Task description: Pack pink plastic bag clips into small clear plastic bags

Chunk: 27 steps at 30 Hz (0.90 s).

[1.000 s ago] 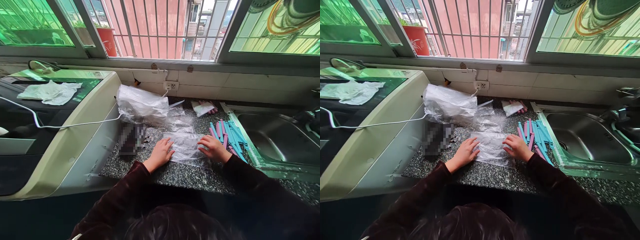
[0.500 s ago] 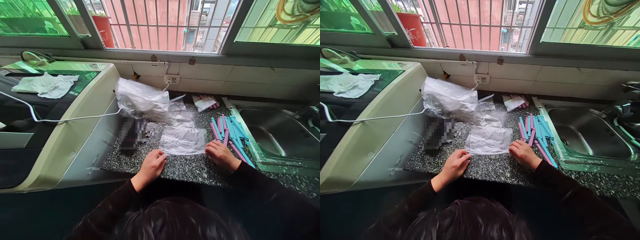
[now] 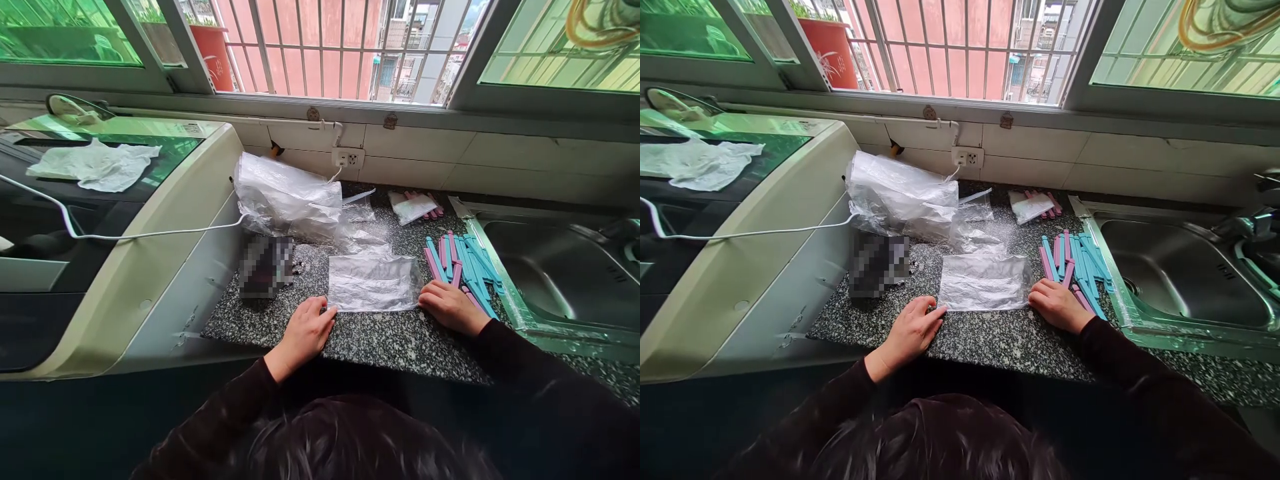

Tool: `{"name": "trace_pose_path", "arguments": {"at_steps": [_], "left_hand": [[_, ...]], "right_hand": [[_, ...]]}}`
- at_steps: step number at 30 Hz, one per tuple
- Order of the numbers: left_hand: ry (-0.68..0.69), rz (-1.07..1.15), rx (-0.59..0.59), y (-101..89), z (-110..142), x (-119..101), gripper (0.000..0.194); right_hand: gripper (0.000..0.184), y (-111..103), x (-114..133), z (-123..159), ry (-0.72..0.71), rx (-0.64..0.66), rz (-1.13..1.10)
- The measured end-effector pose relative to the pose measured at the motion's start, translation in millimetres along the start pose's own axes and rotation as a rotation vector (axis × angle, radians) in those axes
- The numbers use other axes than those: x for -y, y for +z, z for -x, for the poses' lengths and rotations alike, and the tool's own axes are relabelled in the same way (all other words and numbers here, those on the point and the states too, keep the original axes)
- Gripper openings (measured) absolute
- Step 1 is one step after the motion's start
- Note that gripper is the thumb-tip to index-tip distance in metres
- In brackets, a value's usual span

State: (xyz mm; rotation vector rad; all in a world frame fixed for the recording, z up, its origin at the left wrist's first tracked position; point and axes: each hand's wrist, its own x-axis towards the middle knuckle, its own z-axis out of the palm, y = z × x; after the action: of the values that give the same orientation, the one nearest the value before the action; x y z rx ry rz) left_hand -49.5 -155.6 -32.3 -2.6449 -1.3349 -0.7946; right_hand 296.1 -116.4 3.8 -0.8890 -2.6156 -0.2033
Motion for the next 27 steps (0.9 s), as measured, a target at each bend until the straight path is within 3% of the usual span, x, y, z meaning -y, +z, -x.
{"name": "trace_pose_path", "arguments": {"at_steps": [4, 7, 11, 14, 17, 20, 24, 27], "left_hand": [[0.014, -0.009, 0.035, -1.4, -1.5, 1.1, 0.024], [0.064, 0.035, 0.074, -1.2, -5.2, 2.6, 0.024], [0.09, 0.07, 0.103, 0.8, -9.3, 2.9, 0.022], [0.087, 0.074, 0.103, 0.4, -5.5, 3.5, 0.022], [0.101, 0.075, 0.111, -3.9, 2.4, 5.6, 0.023], [0.114, 0.084, 0.139, -10.6, 1.2, 8.5, 0.021], [0.036, 0.089, 0.108, -9.8, -33.4, 14.5, 0.027], [-0.031, 0.043, 0.181, 2.8, -68.0, 22.6, 0.036]], "right_hand": [[0.011, -6.2, 11.0, -12.8, 0.091, -0.027, -0.09], [0.016, -1.6, 22.8, -43.7, 0.15, -0.018, -0.129], [0.031, 28.0, 28.3, -93.9, 0.084, 0.092, -0.043], [0.035, 53.0, 19.4, -111.0, 0.099, 0.178, 0.038], [0.033, 62.3, 6.7, -105.5, 0.148, 0.175, 0.088], [0.031, 56.1, 0.0, -89.8, 0.163, 0.131, 0.118], [0.028, 45.8, 0.8, -73.4, 0.156, 0.125, 0.117], [0.028, 43.9, 0.8, -66.4, 0.157, 0.132, 0.117]]}}
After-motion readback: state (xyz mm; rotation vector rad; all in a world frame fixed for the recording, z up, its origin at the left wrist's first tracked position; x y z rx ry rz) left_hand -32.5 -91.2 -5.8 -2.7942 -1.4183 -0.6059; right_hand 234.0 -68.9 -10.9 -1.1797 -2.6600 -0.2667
